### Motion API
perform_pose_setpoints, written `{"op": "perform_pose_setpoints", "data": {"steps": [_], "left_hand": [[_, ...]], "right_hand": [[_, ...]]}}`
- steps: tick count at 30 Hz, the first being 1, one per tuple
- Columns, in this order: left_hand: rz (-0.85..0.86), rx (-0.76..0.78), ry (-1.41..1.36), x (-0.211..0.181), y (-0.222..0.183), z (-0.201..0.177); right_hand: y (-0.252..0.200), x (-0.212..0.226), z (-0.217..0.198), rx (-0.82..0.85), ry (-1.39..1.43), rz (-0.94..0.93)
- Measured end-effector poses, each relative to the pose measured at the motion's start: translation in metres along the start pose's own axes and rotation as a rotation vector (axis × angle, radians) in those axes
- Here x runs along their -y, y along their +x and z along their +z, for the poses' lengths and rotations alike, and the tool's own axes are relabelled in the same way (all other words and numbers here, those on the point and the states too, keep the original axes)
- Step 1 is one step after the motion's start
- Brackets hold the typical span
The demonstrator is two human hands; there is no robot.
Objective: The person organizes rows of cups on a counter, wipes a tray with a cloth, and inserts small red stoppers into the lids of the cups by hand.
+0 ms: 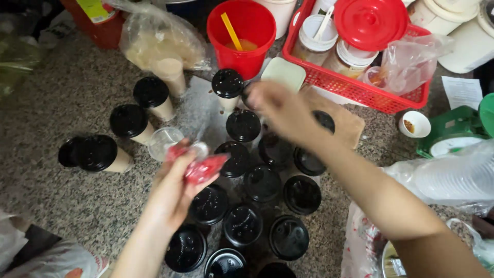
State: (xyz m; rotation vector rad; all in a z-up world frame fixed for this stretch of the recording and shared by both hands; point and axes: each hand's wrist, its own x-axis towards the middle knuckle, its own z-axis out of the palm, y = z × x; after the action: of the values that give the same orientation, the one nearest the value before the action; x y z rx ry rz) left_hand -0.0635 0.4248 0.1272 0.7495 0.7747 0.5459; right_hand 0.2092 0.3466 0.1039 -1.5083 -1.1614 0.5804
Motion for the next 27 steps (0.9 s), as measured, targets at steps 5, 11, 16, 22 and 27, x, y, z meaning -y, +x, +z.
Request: {"op": "perform_pose_setpoints", "data": {"steps": [5, 11, 16, 22, 27], "left_hand": [[-0.004, -0.2, 0.03, -0.001, -0.012, -0.046], [0.007, -0.362, -0.035, 0.011, -0.024, -0.083], [0.056, -0.444, -0.061, 0.014, -0.045, -0.106], [0.022, -0.539, -0.054, 0.019, -0.058, -0.13], [0.001, -0.535, -0.068, 0.018, -0.064, -0.145]], "right_hand": [[0.113, -0.184, -0.079, -0.432, -0.483, 0.267], [0.166, -0.21, -0.057, -0.164, -0.721, 0.845], [0.183, -0.198, -0.021, -0.124, -0.771, 1.211], [0.19, -0.241, -0.023, -0.201, -0.776, 1.266], [0.161, -0.212, -0.007, -0.37, -0.68, 1.154]]}}
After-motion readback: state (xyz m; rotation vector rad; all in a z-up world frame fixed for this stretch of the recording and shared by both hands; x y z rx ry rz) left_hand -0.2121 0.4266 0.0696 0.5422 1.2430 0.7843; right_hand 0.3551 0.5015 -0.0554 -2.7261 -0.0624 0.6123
